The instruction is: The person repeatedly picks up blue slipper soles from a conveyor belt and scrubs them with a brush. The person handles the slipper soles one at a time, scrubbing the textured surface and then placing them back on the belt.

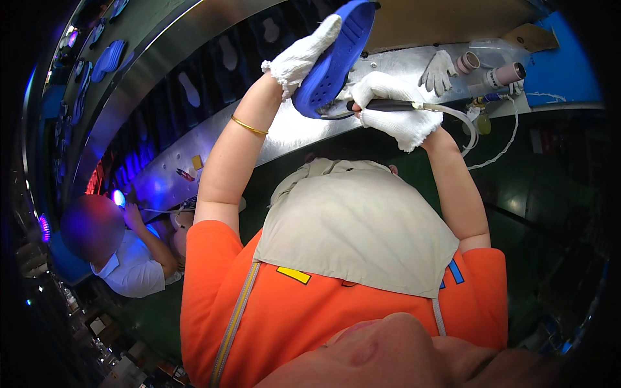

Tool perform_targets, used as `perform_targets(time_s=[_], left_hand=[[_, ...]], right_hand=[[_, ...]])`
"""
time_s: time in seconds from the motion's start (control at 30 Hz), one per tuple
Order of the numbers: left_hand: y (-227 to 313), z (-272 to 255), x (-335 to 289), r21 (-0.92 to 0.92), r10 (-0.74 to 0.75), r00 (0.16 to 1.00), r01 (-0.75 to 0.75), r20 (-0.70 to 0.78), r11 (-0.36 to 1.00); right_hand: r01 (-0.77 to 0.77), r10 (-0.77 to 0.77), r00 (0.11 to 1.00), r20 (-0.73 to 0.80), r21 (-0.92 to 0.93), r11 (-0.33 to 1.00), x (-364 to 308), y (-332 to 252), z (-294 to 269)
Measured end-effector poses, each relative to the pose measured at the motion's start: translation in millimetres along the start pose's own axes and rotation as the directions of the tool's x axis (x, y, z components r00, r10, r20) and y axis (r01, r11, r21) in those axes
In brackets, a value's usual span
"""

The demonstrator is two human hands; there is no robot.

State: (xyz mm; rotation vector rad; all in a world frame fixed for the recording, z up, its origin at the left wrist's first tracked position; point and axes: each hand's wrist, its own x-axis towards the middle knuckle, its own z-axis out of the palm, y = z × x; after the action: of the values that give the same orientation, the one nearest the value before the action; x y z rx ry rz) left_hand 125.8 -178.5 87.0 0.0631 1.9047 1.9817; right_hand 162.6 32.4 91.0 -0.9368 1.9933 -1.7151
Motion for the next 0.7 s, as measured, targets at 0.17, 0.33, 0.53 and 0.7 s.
perform_targets(time_s=[0.17, 0.33, 0.53, 0.7], left_hand=[[-3.5, -1.2, 2.0, 0.055, -0.032, 0.996, 0.036, -0.08, 0.998], [3.0, -2.6, -4.2, 0.057, -0.069, 0.996, 0.072, -0.057, 0.996], [4.3, 3.7, -7.9, 0.011, 0.036, 0.996, -0.035, -0.085, 0.999], [8.1, -8.9, -16.8, -0.025, 0.016, 0.998, -0.018, -0.054, 1.0]], right_hand=[[0.006, -0.002, 0.999, -0.051, 0.08, 0.997, 1.2, -3.0, -6.6], [0.026, -0.028, 0.999, -0.019, -0.11, 0.994, 5.8, -3.5, -6.0], [0.049, -0.057, 0.992, -0.113, -0.068, 0.996, 5.5, -7.0, -16.1], [0.117, -0.11, 0.993, 0.042, -0.273, 0.955, 3.7, -3.5, -22.9]])
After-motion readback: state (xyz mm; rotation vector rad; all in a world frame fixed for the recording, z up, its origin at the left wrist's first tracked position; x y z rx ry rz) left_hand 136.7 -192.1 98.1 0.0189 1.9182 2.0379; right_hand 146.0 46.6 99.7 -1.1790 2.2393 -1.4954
